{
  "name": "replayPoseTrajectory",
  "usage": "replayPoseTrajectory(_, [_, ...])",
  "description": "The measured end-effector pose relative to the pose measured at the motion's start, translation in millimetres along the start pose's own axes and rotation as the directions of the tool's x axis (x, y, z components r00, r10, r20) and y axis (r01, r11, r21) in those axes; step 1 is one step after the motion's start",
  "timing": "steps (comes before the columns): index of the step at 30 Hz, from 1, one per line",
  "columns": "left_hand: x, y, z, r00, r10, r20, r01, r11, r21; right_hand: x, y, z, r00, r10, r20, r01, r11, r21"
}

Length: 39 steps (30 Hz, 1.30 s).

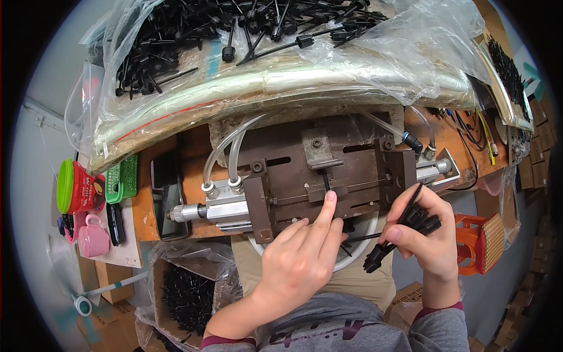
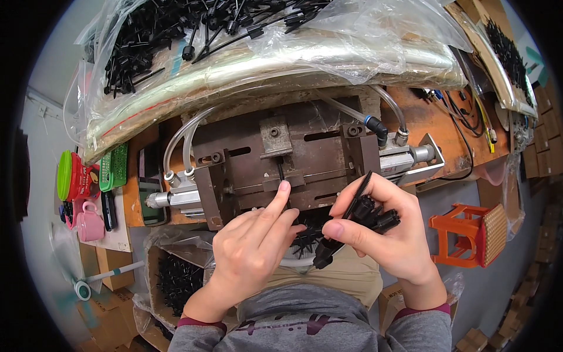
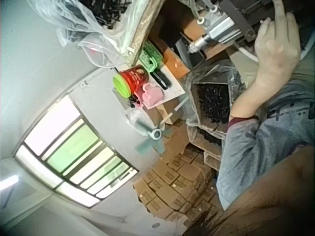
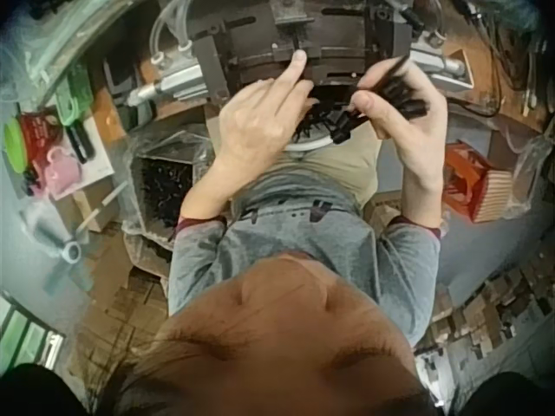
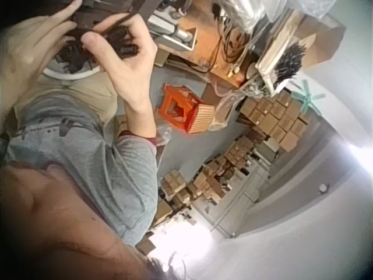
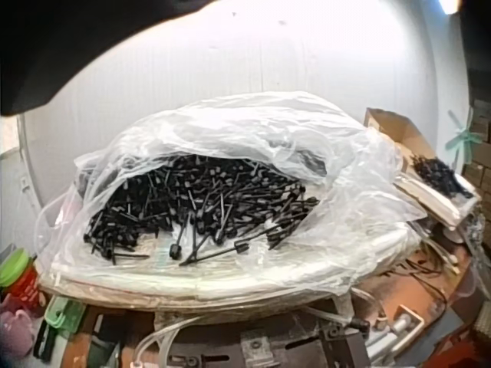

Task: The recorder is using a specialized pneumatic assembly tool to press fit components onto black plastic wires.

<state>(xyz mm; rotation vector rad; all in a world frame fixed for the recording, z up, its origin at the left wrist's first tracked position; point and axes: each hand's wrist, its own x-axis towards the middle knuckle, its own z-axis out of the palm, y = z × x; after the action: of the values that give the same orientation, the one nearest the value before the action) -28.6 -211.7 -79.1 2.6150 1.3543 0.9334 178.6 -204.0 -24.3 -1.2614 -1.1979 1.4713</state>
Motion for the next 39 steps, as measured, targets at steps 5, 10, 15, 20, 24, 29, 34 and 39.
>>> replayPoseTrajectory(5, [3, 5, -7, 0.995, -0.062, 0.083, 0.062, 0.998, -0.001, 2, 1, -1, 0.998, 0.060, 0.013, -0.061, 0.998, 0.025])
replayPoseTrajectory(10, [3, 2, -24, 1.000, -0.014, 0.020, 0.018, 0.965, -0.260, 0, 1, 4, 0.996, 0.085, 0.000, -0.085, 0.996, 0.031])
replayPoseTrajectory(15, [7, 2, -50, 0.989, 0.129, 0.076, -0.083, 0.895, -0.439, 2, -4, 11, 0.981, 0.128, 0.148, -0.145, 0.983, 0.110])
replayPoseTrajectory(20, [2, 4, -50, 0.980, 0.072, 0.186, 0.069, 0.754, -0.654, 5, 0, 10, 0.947, 0.129, 0.293, -0.141, 0.990, 0.020])
replayPoseTrajectory(24, [1, 4, -45, 0.982, 0.020, 0.186, 0.109, 0.748, -0.655, 4, 3, 9, 0.930, 0.142, 0.340, -0.148, 0.989, -0.009])
replayPoseTrajectory(29, [-4, 8, -38, 0.996, 0.013, 0.092, 0.050, 0.758, -0.650, 3, -1, 7, 0.919, 0.242, 0.313, -0.279, 0.957, 0.079])
replayPoseTrajectory(34, [-6, 9, -40, 0.991, 0.012, 0.134, 0.076, 0.771, -0.632, 3, 3, 5, 0.920, 0.259, 0.294, -0.312, 0.939, 0.147])
replayPoseTrajectory(39, [-5, 10, -40, 0.995, -0.100, -0.003, 0.088, 0.893, -0.442, 0, 1, 1, 0.988, 0.107, 0.113, -0.122, 0.984, 0.130])
